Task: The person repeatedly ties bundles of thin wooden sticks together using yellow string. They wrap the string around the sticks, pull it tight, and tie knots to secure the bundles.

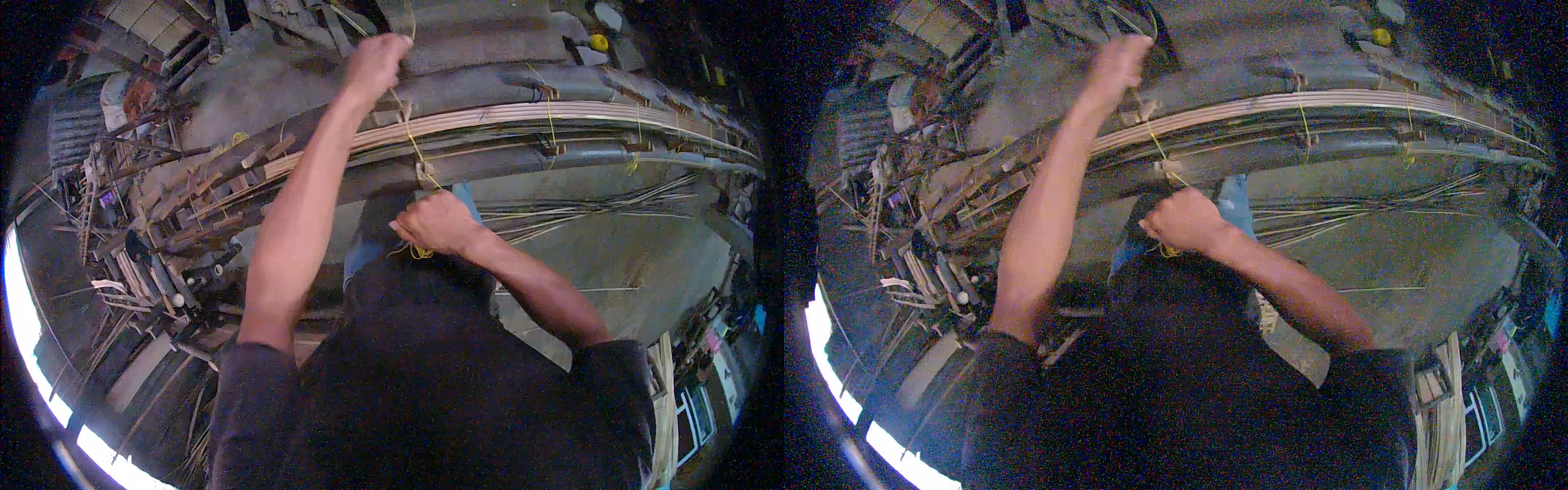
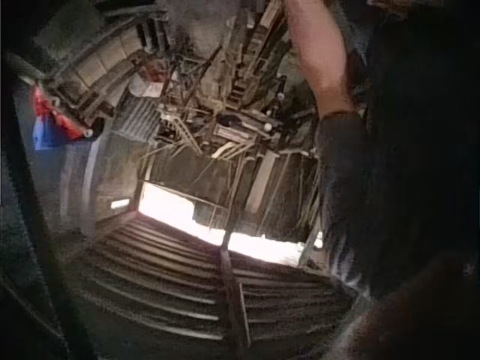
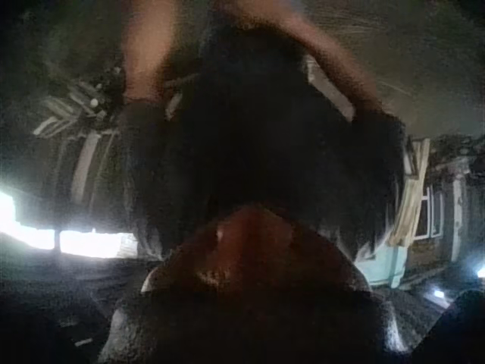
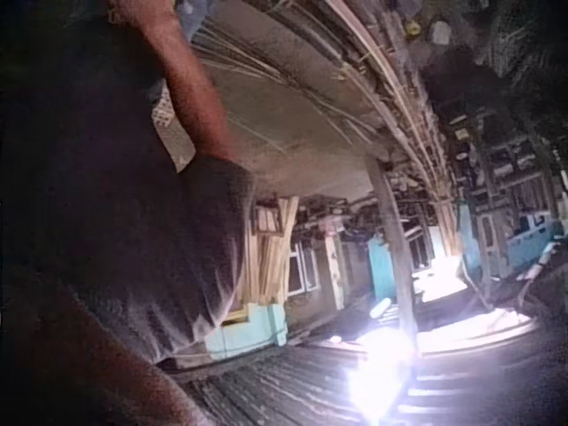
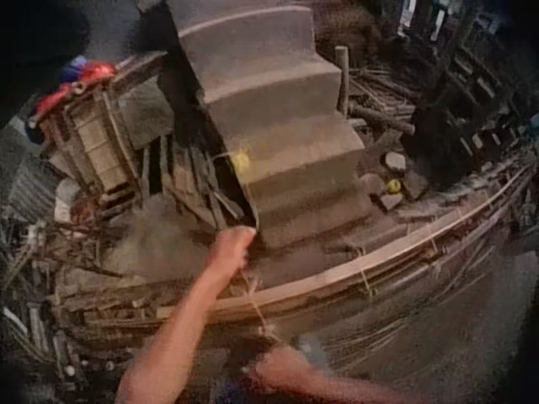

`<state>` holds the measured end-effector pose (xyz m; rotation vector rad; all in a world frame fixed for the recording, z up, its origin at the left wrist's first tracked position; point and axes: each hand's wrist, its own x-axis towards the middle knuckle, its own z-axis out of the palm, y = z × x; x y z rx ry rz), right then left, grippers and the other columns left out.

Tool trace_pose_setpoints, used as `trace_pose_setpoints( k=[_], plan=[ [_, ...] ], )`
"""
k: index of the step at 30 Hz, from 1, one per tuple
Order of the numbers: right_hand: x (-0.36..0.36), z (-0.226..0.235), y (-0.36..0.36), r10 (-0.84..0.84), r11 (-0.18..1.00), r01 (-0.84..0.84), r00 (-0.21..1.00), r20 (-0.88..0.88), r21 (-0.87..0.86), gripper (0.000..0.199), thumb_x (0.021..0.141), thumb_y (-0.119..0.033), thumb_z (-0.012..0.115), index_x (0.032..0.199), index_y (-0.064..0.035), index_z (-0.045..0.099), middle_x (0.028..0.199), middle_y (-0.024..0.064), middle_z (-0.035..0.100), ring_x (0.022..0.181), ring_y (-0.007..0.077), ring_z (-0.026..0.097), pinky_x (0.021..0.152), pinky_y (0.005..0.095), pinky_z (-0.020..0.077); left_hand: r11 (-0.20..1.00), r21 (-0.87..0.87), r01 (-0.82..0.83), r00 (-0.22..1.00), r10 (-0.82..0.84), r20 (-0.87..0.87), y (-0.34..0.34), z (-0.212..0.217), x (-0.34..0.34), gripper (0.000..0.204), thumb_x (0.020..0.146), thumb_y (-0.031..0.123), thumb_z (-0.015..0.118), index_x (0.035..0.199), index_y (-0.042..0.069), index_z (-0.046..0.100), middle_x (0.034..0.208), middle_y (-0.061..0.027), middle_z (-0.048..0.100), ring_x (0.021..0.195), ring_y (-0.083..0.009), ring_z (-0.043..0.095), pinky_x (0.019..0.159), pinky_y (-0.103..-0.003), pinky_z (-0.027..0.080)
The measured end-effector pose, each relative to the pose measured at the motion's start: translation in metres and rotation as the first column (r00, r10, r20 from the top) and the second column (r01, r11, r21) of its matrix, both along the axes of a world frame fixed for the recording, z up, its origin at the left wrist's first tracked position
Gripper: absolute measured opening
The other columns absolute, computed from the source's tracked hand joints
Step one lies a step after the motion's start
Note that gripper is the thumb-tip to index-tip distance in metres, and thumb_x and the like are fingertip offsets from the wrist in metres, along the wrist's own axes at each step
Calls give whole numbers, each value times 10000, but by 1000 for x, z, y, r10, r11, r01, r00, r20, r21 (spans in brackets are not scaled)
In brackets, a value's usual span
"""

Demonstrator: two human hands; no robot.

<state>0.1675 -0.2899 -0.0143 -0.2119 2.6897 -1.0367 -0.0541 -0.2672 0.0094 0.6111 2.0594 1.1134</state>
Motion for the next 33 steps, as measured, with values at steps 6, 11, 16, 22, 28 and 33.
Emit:
trace_pose_setpoints(
  k=[6,11,16,22,28,33],
  plan=[
    [5,54,-6,4,986,7,998,62,-168,591,801,-269,628,1320,-66,431,1384,201,381,1243,375,427,981,433,437,945,-63,320,839,-313,-446,-20,-9,-64,406,911,426,517,1054,66,637,969,-140,674,889,-316,640,815,-395,488],
    [6,40,-92,-181,813,306,942,284,-496,872,826,-318,659,1476,-17,161,1532,218,129,1349,435,270,1134,411,247,865,235,443,885,-464,37,-179,74,-102,413,972,372,490,1086,7,644,1022,-107,687,935,-176,651,833,-307,488],
    [-46,11,-140,-451,734,487,871,196,-474,200,890,-164,607,1018,-31,684,976,138,690,899,253,655,831,356,496,865,14,502,843,-486,-229,-241,66,-56,348,921,296,556,1083,-2,636,1002,-179,673,916,-290,653,839,-364,494],
    [-197,214,-100,134,917,-106,990,-46,385,173,871,-173,573,892,-23,657,931,139,610,837,297,611,753,391,505,942,-21,336,712,-269,-648,-252,-26,-27,297,887,298,552,1026,61,666,929,-171,679,877,-375,636,782,-463,499],
    [-282,112,-51,-422,894,409,906,41,184,359,898,-371,544,920,-38,676,791,145,614,816,315,609,803,388,487,974,-116,196,834,-228,-503,-247,-25,-24,259,899,315,556,960,104,693,841,-176,672,775,-385,645,726,-487,507],
    [-272,1,-37,-682,517,578,724,104,-631,387,926,-350,466,726,-51,607,596,93,527,573,236,551,567,400,448,969,-115,217,807,-244,-538,-233,-3,-20,250,886,312,574,903,96,698,810,-195,661,776,-388,638,680,-478,511]
  ],
)
